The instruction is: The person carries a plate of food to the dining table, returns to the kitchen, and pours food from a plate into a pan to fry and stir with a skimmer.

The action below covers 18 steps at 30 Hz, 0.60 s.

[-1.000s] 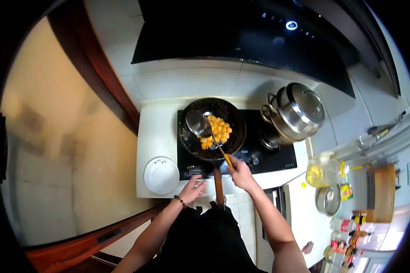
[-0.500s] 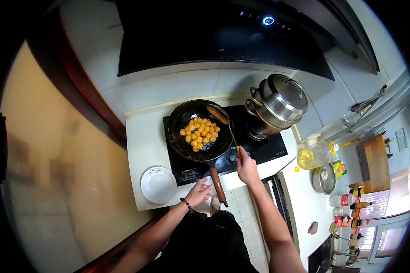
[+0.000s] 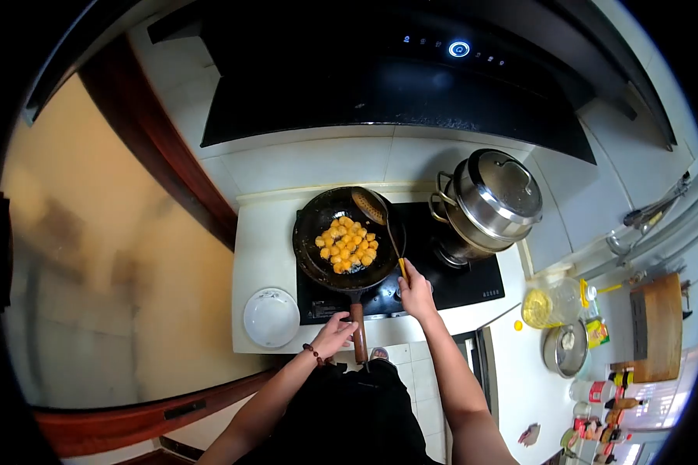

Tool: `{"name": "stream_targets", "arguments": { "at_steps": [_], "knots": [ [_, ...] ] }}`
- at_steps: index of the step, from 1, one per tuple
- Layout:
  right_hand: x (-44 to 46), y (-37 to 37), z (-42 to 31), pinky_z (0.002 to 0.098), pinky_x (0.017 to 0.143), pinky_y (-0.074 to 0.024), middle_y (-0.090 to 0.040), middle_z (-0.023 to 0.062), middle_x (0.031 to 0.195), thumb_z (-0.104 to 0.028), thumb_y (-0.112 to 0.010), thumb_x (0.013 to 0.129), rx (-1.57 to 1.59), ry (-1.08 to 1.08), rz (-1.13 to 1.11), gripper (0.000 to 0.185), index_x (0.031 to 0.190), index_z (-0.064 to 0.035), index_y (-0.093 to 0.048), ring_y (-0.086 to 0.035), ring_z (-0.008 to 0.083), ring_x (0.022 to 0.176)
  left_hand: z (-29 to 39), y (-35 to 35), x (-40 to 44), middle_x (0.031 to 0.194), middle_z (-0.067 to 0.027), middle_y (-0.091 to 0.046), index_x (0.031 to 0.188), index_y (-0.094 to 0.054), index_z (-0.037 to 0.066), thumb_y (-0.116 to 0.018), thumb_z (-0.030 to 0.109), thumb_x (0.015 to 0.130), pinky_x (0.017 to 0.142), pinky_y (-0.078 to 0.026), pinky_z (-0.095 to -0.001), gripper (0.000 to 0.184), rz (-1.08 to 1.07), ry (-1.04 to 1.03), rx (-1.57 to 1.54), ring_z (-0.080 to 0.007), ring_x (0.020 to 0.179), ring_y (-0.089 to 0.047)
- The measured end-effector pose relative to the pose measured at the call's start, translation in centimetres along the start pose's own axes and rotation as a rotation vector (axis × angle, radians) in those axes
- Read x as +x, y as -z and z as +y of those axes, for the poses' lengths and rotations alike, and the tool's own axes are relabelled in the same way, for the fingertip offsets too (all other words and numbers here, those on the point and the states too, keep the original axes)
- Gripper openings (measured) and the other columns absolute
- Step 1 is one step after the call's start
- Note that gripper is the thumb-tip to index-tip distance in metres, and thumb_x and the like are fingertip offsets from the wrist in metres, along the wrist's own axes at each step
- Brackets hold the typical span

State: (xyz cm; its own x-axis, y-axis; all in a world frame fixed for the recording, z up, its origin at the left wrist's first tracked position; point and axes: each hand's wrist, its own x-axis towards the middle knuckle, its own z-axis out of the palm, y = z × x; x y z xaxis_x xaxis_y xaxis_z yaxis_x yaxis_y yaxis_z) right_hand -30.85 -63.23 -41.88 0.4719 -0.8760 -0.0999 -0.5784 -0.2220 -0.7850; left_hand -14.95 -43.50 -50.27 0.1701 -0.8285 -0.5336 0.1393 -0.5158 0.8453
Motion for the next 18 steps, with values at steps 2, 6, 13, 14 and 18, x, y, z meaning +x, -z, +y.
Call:
{"name": "stream_targets", "arguments": {
  "at_steps": [2,6,13,14,18],
  "knots": [
    [1.1,0.5,0.9,0.0333,0.098,-0.0479,-0.064,0.0268,0.127,-0.006,-0.059,0.096,0.002,-0.012,-0.072,0.051,0.144,0.002,-0.046,-0.064,0.0323,0.12,0.7,-1.2,-0.4,0.121,-0.0161,-0.058,0.145,-0.035,0.004,-0.064,0.036,0.099,0.08,-0.058,-0.0353,0.064,0.068,0.015,0.017,-0.0215,0.103,-0.064],
    [1.1,1.7,2.8,0.0316,0.092,-0.0493,-0.068,0.0247,0.117,-0.007,-0.059,0.096,0.056,0.057,-0.148,0.051,0.145,0.0007,-0.046,-0.067,0.0225,0.1,-0.8,-2.6,-0.4,0.115,-0.0152,-0.063,0.142,-0.043,0.005,-0.067,0.039,0.095,0.076,-0.058,-0.0339,0.062,0.22,-0.016,-0.007,-0.0231,0.101,-0.067],
    [-0.6,5.0,3.4,0.0316,0.089,-0.0498,-0.067,0.0254,0.118,-0.004,-0.057,0.096,0.154,0.086,-0.116,0.05,0.145,-0.0005,-0.047,-0.068,0.024,0.095,2.2,-2.9,-4.0,0.088,-0.0061,-0.07,0.111,-0.066,0.001,-0.059,0.015,0.101,0.055,-0.054,-0.0246,0.019,0.528,-0.117,-0.054,-0.0124,0.071,-0.068],
    [-0.9,5.2,3.7,0.0316,0.089,-0.0498,-0.067,0.0254,0.118,-0.004,-0.057,0.096,0.163,0.091,-0.116,0.05,0.145,-0.0005,-0.047,-0.068,0.024,0.095,2.9,-3.4,-4.1,0.088,-0.0061,-0.07,0.111,-0.066,0.001,-0.059,0.015,0.101,0.055,-0.054,-0.0246,0.019,0.534,-0.12,-0.047,-0.0124,0.071,-0.068],
    [-2.3,6.1,3.2,0.0325,0.093,-0.0494,-0.066,0.0249,0.123,-0.004,-0.057,0.096,0.246,0.082,-0.104,0.051,0.145,-0.0005,-0.046,-0.068,0.0321,0.107,5.3,-3.8,-3.6,0.104,-0.0118,-0.071,0.122,-0.061,-0.002,-0.056,0.007,0.101,0.059,-0.059,-0.0263,0.024,0.594,-0.42,-0.06,-0.0162,0.078,-0.072]
  ]
}}
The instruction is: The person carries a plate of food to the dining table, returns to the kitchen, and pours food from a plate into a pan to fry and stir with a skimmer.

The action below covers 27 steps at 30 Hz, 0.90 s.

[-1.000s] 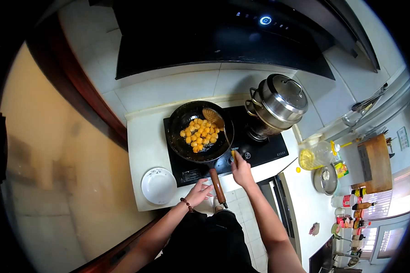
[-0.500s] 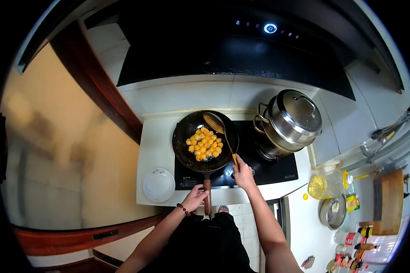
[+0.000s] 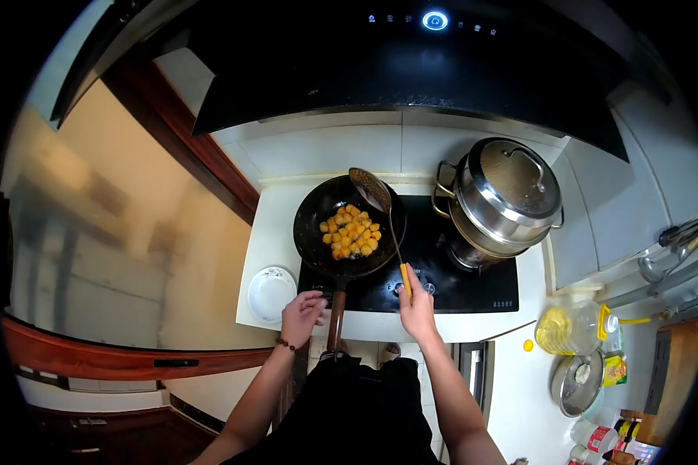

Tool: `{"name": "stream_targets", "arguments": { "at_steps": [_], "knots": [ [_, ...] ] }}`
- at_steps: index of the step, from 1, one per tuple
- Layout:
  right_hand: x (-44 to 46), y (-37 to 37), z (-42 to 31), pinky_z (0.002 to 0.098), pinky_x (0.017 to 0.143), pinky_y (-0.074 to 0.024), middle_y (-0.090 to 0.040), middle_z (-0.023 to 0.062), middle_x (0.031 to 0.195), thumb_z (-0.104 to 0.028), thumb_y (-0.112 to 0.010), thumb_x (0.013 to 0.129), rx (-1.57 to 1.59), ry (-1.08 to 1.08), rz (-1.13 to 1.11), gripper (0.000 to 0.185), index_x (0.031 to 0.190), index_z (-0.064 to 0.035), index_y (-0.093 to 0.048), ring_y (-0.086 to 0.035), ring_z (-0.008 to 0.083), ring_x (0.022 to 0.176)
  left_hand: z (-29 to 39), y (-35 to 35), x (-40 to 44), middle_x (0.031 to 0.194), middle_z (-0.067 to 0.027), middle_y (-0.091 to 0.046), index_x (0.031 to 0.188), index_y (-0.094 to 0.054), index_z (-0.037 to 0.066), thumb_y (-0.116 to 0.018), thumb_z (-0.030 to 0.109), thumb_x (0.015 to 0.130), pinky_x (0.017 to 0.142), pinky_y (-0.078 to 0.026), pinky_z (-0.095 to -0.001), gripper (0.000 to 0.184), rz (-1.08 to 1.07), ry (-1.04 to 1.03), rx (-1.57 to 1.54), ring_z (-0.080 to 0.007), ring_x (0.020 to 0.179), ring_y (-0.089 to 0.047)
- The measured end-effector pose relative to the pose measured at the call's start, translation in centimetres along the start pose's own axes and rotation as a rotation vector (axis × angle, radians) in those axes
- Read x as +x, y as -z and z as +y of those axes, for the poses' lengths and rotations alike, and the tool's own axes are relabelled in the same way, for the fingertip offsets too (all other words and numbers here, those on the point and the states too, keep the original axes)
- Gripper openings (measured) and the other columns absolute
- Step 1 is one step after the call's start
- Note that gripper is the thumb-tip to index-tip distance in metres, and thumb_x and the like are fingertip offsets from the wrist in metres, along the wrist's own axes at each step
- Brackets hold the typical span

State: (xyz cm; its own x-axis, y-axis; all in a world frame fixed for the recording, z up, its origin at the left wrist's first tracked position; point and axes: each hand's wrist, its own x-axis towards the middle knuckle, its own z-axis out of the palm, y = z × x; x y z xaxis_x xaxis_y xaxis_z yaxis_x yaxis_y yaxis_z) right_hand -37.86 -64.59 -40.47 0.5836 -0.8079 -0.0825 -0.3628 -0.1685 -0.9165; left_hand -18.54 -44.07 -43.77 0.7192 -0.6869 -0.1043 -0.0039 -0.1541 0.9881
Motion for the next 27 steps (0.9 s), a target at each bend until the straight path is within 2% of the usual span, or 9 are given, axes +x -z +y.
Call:
{"name": "stream_targets", "arguments": {
  "at_steps": [2,4,6,12,16,19,22,23,27],
  "knots": [
    [-0.3,-0.3,1.6,0.038,0.097,-0.0487,-0.063,0.0304,0.124,-0.006,-0.057,0.096,0.006,0.086,0.014,0.051,0.146,-0.0029,-0.046,-0.065,0.04,0.113,1.0,0.8,0.8,0.112,-0.0132,-0.07,0.125,-0.06,-0.001,-0.056,0.006,0.101,0.061,-0.06,-0.0271,0.026,-0.096,0.303,0.048,-0.0169,0.084,-0.072],
    [-0.3,0.0,1.3,0.038,0.094,-0.0499,-0.065,0.0299,0.121,-0.006,-0.058,0.096,0.007,0.174,0.029,0.051,0.146,-0.0036,-0.046,-0.067,0.0388,0.11,0.4,0.3,0.7,0.111,-0.0131,-0.071,0.125,-0.06,0.0,-0.056,0.008,0.101,0.061,-0.06,-0.0275,0.025,-0.028,0.184,-0.012,-0.0167,0.082,-0.072],
    [-1.3,0.5,0.7,0.0362,0.093,-0.0505,-0.066,0.0287,0.118,-0.006,-0.058,0.095,0.035,-0.014,-0.042,0.052,0.146,-0.0034,-0.047,-0.068,0.0364,0.108,-0.3,0.5,0.3,0.113,-0.0155,-0.069,0.127,-0.057,-0.001,-0.052,0.01,0.103,0.06,-0.059,-0.028,0.027,-0.016,0.141,0.128,-0.0187,0.08,-0.072],
    [-1.4,-0.5,2.8,0.0365,0.095,-0.0497,-0.066,0.026,0.124,-0.007,-0.059,0.096,0.088,-0.081,-0.086,0.051,0.145,-0.0032,-0.047,-0.066,0.0375,0.114,-1.3,1.8,-1.9,0.119,-0.0139,-0.068,0.133,-0.05,0.002,-0.046,-0.001,0.1,0.065,-0.06,-0.031,0.034,-0.021,0.254,0.029,-0.0235,0.088,-0.073],
    [-1.5,-1.1,4.5,0.0347,0.097,-0.0485,-0.065,0.0248,0.127,-0.008,-0.06,0.096,0.032,0.128,0.006,0.05,0.145,-0.0035,-0.049,-0.065,0.0333,0.116,-2.2,2.7,-2.1,0.131,-0.018,-0.061,0.134,-0.05,0.003,-0.042,-0.012,0.094,0.066,-0.062,-0.0331,0.044,-0.105,0.426,0.001,-0.0264,0.091,-0.073],
    [-1.2,-0.7,3.3,0.0344,0.092,-0.0499,-0.068,0.0257,0.115,-0.009,-0.06,0.096,0.087,-0.092,-0.069,0.05,0.145,-0.0027,-0.049,-0.069,0.0303,0.104,-3.1,2.5,-2.3,0.119,-0.0166,-0.066,0.135,-0.048,0.003,-0.044,-0.002,0.101,0.07,-0.062,-0.0344,0.035,-0.023,0.266,-0.015,-0.0273,0.088,-0.073],
    [-0.8,-1.1,4.0,0.0332,0.085,-0.0514,-0.07,0.0251,0.108,-0.01,-0.06,0.096,0.055,0.011,-0.015,0.05,0.144,-0.003,-0.049,-0.07,0.0261,0.092,-1.9,3.2,-1.5,0.122,-0.017,-0.064,0.134,-0.049,0.004,-0.047,-0.003,0.1,0.071,-0.062,-0.035,0.035,-0.094,0.477,-0.138,-0.0269,0.094,-0.072],
    [-0.6,-1.5,5.0,0.0314,0.08,-0.0516,-0.071,0.0216,0.1,-0.009,-0.06,0.096,0.035,0.055,0.015,0.05,0.144,-0.0034,-0.049,-0.066,0.0208,0.082,-1.0,3.2,-1.3,0.119,-0.0165,-0.066,0.133,-0.049,0.003,-0.049,-0.001,0.1,0.07,-0.062,-0.0349,0.034,-0.095,0.463,-0.108,-0.0263,0.094,-0.072],
    [-0.9,-1.4,1.0,0.0293,0.075,-0.0509,-0.067,0.0145,0.087,-0.007,-0.06,0.095,0.01,-0.065,0.014,0.05,0.144,-0.003,-0.049,-0.062,0.0159,0.076,-3.1,3.9,0.8,0.117,-0.0154,-0.067,0.131,-0.052,0.004,-0.051,-0.001,0.098,0.069,-0.062,-0.033,0.033,-0.128,0.327,-0.05,-0.023,0.089,-0.072]
  ]
}}
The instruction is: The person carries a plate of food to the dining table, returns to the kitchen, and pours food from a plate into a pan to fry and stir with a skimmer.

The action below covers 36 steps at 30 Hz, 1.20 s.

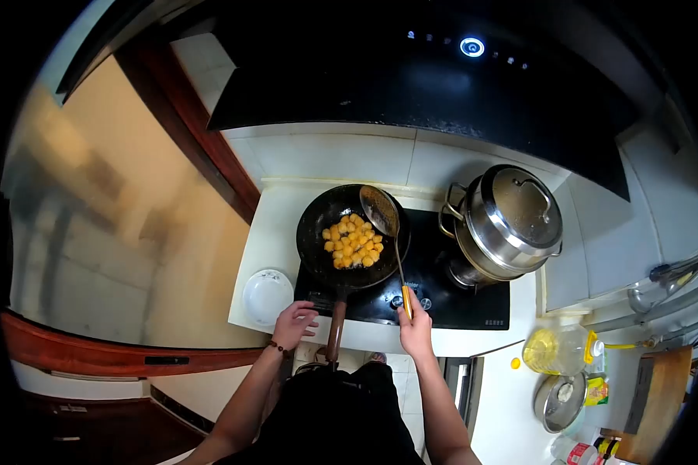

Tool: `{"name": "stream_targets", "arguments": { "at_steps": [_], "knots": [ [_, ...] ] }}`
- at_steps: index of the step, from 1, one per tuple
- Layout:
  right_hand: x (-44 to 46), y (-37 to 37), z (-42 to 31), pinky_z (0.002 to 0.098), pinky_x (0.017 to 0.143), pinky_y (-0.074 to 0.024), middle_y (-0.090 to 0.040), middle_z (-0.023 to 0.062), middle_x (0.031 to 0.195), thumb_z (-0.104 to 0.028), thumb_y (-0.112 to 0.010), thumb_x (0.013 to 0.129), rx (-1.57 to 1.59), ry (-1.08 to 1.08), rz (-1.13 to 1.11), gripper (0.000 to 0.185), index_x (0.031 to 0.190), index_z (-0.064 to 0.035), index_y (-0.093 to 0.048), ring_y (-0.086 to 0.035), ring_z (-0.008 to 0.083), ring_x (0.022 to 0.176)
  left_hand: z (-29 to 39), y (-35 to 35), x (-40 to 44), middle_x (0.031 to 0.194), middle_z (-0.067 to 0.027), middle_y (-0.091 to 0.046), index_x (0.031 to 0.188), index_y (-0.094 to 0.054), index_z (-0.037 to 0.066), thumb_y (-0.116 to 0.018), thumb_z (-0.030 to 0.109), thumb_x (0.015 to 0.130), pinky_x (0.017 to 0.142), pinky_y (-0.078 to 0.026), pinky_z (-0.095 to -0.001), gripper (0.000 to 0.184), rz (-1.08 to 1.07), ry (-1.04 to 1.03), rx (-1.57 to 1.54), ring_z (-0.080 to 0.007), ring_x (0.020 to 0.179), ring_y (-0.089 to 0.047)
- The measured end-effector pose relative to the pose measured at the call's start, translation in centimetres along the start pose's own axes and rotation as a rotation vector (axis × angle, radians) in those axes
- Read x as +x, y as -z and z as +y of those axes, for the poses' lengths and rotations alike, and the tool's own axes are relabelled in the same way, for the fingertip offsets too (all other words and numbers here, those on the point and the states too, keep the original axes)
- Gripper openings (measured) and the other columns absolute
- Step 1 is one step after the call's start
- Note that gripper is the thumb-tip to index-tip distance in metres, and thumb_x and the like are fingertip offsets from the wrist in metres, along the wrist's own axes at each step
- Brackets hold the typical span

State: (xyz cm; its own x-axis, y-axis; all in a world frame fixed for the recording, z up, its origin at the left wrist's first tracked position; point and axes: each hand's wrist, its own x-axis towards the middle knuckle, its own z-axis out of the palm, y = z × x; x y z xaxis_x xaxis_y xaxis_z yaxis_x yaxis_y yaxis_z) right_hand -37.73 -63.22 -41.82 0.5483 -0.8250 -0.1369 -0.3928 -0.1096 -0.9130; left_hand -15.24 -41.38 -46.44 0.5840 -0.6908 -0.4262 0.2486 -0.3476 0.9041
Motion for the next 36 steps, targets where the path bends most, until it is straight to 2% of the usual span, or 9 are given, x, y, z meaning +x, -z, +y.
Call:
{"name": "stream_targets", "arguments": {
  "at_steps": [3,4,7,10,11,14,20,28,36],
  "knots": [
    [-0.4,-1.1,-0.5,0.0289,0.074,-0.0506,-0.068,0.0145,0.086,-0.007,-0.06,0.095,-0.014,0.102,0.079,0.05,0.144,-0.0036,-0.049,-0.061,0.0154,0.074,1.0,1.2,1.1,0.118,-0.0157,-0.067,0.131,-0.052,0.003,-0.051,-0.004,0.096,0.07,-0.062,-0.0332,0.036,-0.115,0.026,-0.189,-0.0223,0.09,-0.072],
    [-0.7,-1.4,-1.4,0.0242,0.075,-0.0481,-0.066,0.0065,0.1,-0.002,-0.058,0.094,-0.005,0.057,0.062,0.051,0.144,0.0009,-0.049,-0.054,0.0094,0.08,1.0,1.6,1.3,0.118,-0.0157,-0.067,0.131,-0.052,0.003,-0.051,-0.004,0.096,0.07,-0.062,-0.0332,0.036,-0.123,0.022,-0.196,-0.0223,0.09,-0.072],
    [-0.5,-2.7,-0.5,0.0227,0.067,-0.0463,-0.064,0.0034,0.093,-0.002,-0.058,0.095,-0.023,0.169,0.106,0.05,0.144,0.0014,-0.049,-0.052,0.0068,0.073,0.7,2.7,1.9,0.118,-0.0165,-0.067,0.131,-0.053,0.003,-0.049,-0.005,0.096,0.071,-0.062,-0.0333,0.036,-0.114,-0.046,-0.143,-0.0228,0.091,-0.072],
    [-1.4,-3.4,-1.3,0.0287,0.077,-0.0515,-0.07,0.014,0.1,-0.006,-0.061,0.096,-0.011,0.003,0.088,0.05,0.144,0.0009,-0.049,-0.061,0.014,0.079,-0.2,4.9,2.5,0.117,-0.0162,-0.067,0.129,-0.054,0.003,-0.048,-0.005,0.096,0.072,-0.062,-0.0338,0.034,-0.155,0.033,-0.153,-0.0232,0.093,-0.072],
    [-1.7,-3.9,-1.2,0.0287,0.077,-0.0515,-0.07,0.014,0.1,-0.006,-0.061,0.096,-0.016,-0.006,0.102,0.05,0.144,0.0009,-0.049,-0.061,0.014,0.079,-1.1,5.5,2.7,0.117,-0.0159,-0.067,0.13,-0.053,0.003,-0.049,-0.003,0.098,0.074,-0.062,-0.0353,0.033,-0.156,0.012,-0.163,-0.0238,0.095,-0.071],
    [-2.8,-5.3,-3.0,0.0245,0.061,-0.0466,-0.065,0.0041,0.087,-0.005,-0.059,0.097,0.047,-0.083,0.106,0.048,0.144,-0.0007,-0.049,-0.052,0.0077,0.065,-1.3,7.1,2.9,0.116,-0.0146,-0.068,0.129,-0.053,0.004,-0.052,0.002,0.099,0.075,-0.062,-0.0364,0.03,-0.174,0.026,-0.107,-0.0239,0.095,-0.071],
    [-5.9,-8.9,-3.7,0.0224,0.049,-0.0365,-0.049,-0.005,0.067,-0.006,-0.057,0.099,0.125,-0.189,0.188,0.051,0.149,-0.0037,-0.045,-0.041,0.0038,0.053,-3.5,9.5,3.9,0.113,-0.012,-0.069,0.126,-0.056,0.005,-0.058,0.014,0.1,0.069,-0.061,-0.0333,0.028,-0.3,0.112,-0.061,-0.0212,0.092,-0.071],
    [-11.0,-11.5,-6.0,0.0215,0.045,-0.033,-0.047,-0.0066,0.066,-0.006,-0.057,0.1,0.251,-0.29,0.276,0.052,0.15,-0.0042,-0.043,-0.04,0.0029,0.049,-6.2,8.2,4.2,0.11,-0.0098,-0.068,0.124,-0.057,0.006,-0.058,0.017,0.101,0.067,-0.059,-0.0293,0.025,-0.509,0.176,0.036,-0.0175,0.089,-0.07],
    [-15.6,-10.4,-6.0,0.0218,0.046,-0.034,-0.045,-0.0072,0.068,-0.006,-0.058,0.1,0.354,-0.308,0.304,0.053,0.151,-0.008,-0.043,-0.039,0.0026,0.053,-3.1,5.5,2.2,0.109,-0.0062,-0.069,0.123,-0.059,0.007,-0.059,0.022,0.102,0.068,-0.057,-0.0268,0.026,-0.629,0.076,0.078,-0.0144,0.09,-0.07]
  ]
}}
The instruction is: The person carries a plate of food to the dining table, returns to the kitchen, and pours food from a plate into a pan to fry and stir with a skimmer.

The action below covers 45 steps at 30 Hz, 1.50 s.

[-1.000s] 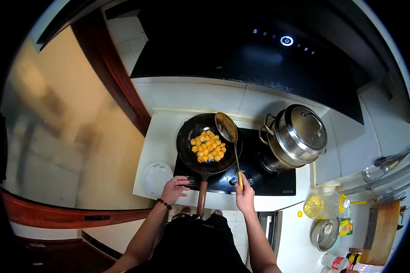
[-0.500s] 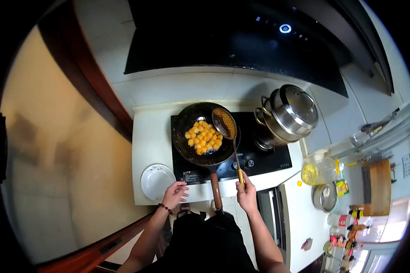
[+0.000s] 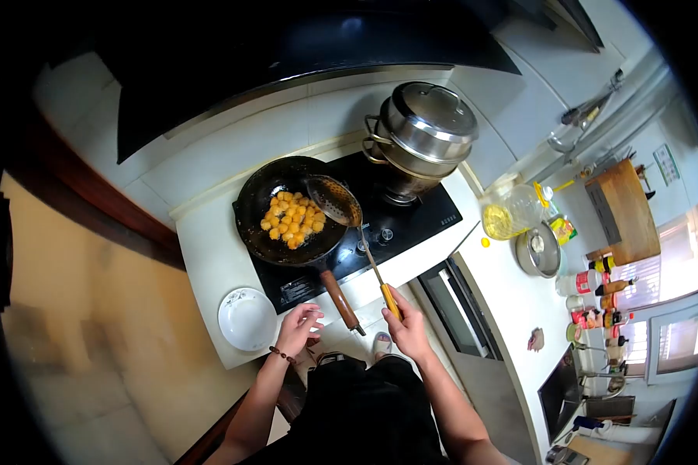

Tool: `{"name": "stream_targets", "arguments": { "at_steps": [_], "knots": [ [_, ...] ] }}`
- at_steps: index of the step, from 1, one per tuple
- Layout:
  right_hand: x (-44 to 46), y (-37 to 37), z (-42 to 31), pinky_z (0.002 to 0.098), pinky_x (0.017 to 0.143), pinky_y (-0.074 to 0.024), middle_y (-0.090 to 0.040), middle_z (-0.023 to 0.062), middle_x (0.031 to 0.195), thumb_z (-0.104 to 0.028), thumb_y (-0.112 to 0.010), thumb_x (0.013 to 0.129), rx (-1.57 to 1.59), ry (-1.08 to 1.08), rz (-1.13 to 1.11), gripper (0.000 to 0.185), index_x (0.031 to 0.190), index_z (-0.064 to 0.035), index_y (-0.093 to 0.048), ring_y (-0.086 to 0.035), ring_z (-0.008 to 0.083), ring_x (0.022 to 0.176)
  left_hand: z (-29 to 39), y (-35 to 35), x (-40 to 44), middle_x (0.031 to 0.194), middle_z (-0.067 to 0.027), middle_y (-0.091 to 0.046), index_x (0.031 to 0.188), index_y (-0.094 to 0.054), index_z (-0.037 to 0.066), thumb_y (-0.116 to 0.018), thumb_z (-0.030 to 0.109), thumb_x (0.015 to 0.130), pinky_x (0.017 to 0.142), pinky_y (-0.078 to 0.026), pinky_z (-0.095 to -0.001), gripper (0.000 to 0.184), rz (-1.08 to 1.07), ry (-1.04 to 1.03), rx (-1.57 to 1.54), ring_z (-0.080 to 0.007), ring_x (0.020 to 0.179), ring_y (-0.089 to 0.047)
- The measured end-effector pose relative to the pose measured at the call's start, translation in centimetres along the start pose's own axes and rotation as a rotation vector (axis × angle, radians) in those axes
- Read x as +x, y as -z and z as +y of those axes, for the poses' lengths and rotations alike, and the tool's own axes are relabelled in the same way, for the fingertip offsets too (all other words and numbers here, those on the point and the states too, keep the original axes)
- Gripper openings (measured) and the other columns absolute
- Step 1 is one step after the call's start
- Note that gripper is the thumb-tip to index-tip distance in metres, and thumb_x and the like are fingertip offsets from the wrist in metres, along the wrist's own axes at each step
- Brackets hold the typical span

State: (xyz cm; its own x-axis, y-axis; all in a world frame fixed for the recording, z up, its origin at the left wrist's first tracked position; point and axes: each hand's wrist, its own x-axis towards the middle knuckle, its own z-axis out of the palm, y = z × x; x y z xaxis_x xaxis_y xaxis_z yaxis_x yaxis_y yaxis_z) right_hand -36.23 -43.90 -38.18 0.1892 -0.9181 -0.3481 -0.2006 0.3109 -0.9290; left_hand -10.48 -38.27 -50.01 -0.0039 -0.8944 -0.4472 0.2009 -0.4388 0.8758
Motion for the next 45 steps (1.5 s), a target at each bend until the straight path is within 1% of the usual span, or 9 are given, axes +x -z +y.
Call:
{"name": "stream_targets", "arguments": {
  "at_steps": [5,8,10,17,21,23,29,34,45],
  "knots": [
    [0.0,2.3,1.1,0.0226,0.051,-0.0361,-0.043,-0.0076,0.069,-0.008,-0.061,0.099,0.019,0.047,-0.052,0.053,0.15,-0.0075,-0.045,-0.038,0.0035,0.056,3.9,-3.5,-1.0,0.108,-0.0047,-0.069,0.123,-0.059,0.008,-0.058,0.023,0.103,0.071,-0.055,-0.0253,0.025,0.012,-0.065,0.063,-0.0128,0.09,-0.069],
    [-0.1,4.8,1.7,0.0228,0.048,-0.0338,-0.044,-0.0072,0.068,-0.007,-0.06,0.099,0.083,0.064,-0.101,0.053,0.15,-0.0083,-0.045,-0.038,0.003,0.053,5.7,-7.1,-1.7,0.108,-0.0038,-0.069,0.123,-0.06,0.008,-0.058,0.022,0.102,0.071,-0.054,-0.0247,0.026,0.017,-0.11,0.085,-0.0123,0.09,-0.068],
    [-0.2,6.9,1.8,0.0229,0.044,-0.0318,-0.046,-0.0069,0.067,-0.005,-0.059,0.099,0.151,0.063,-0.151,0.054,0.151,-0.0093,-0.044,-0.038,0.0032,0.049,5.4,-9.7,-1.7,0.109,-0.0051,-0.068,0.124,-0.059,0.007,-0.057,0.021,0.103,0.073,-0.055,-0.025,0.026,0.024,-0.123,0.094,-0.0122,0.091,-0.068],
    [0.0,16.1,3.0,0.0224,0.042,-0.0315,-0.047,-0.0046,0.068,-0.006,-0.056,0.101,0.153,0.087,-0.277,0.054,0.152,-0.0094,-0.041,-0.038,0.004,0.048,3.3,-21.8,-1.8,0.112,-0.0076,-0.068,0.126,-0.058,0.006,-0.056,0.021,0.103,0.075,-0.055,-0.027,0.027,0.052,-0.198,0.137,-0.0144,0.093,-0.068],
    [-0.2,20.3,4.3,0.0222,0.041,-0.0337,-0.048,-0.0043,0.066,-0.004,-0.056,0.1,0.226,0.085,-0.342,0.055,0.153,-0.0057,-0.038,-0.04,0.0041,0.046,1.7,-27.2,-2.9,0.113,-0.0067,-0.068,0.127,-0.058,0.006,-0.056,0.019,0.103,0.076,-0.056,-0.028,0.027,0.12,-0.082,0.139,-0.015,0.093,-0.068],
    [-0.6,21.8,5.0,0.0221,0.042,-0.0342,-0.048,-0.0037,0.066,-0.003,-0.055,0.1,0.229,0.061,-0.368,0.055,0.153,-0.0052,-0.038,-0.04,0.0043,0.046,-0.5,-28.4,-3.4,0.11,-0.0066,-0.069,0.125,-0.06,0.006,-0.058,0.02,0.1,0.071,-0.056,-0.028,0.029,0.167,-0.061,0.079,-0.0139,0.089,-0.069],
    [-0.8,23.9,6.5,0.0224,0.042,-0.0347,-0.048,-0.0012,0.067,-0.001,-0.052,0.101,0.29,0.032,-0.446,0.056,0.154,-0.0054,-0.035,-0.04,0.0051,0.046,-3.0,-29.8,-4.9,0.11,-0.0068,-0.068,0.126,-0.058,0.006,-0.056,0.019,0.103,0.074,-0.056,-0.0275,0.026,0.248,0.025,0.054,-0.0149,0.092,-0.068],
    [-1.2,24.6,6.8,0.0224,0.042,-0.0322,-0.048,-0.0005,0.071,-0.001,-0.052,0.101,0.375,-0.028,-0.472,0.058,0.156,-0.0069,-0.032,-0.039,0.0052,0.049,-2.1,-30.9,-6.0,0.109,-0.0067,-0.068,0.126,-0.058,0.007,-0.056,0.019,0.103,0.073,-0.055,-0.0278,0.026,0.299,0.041,0.017,-0.0149,0.09,-0.069],
    [-0.9,24.4,6.3,0.0229,0.042,-0.0292,-0.045,-0.0005,0.069,-0.003,-0.052,0.101,0.329,-0.03,-0.471,0.058,0.156,-0.0081,-0.032,-0.036,0.006,0.048,-2.0,-30.5,-6.3,0.109,-0.0068,-0.068,0.125,-0.058,0.007,-0.055,0.019,0.104,0.073,-0.055,-0.0282,0.025,0.322,-0.012,0.014,-0.0148,0.089,-0.067]
  ]
}}
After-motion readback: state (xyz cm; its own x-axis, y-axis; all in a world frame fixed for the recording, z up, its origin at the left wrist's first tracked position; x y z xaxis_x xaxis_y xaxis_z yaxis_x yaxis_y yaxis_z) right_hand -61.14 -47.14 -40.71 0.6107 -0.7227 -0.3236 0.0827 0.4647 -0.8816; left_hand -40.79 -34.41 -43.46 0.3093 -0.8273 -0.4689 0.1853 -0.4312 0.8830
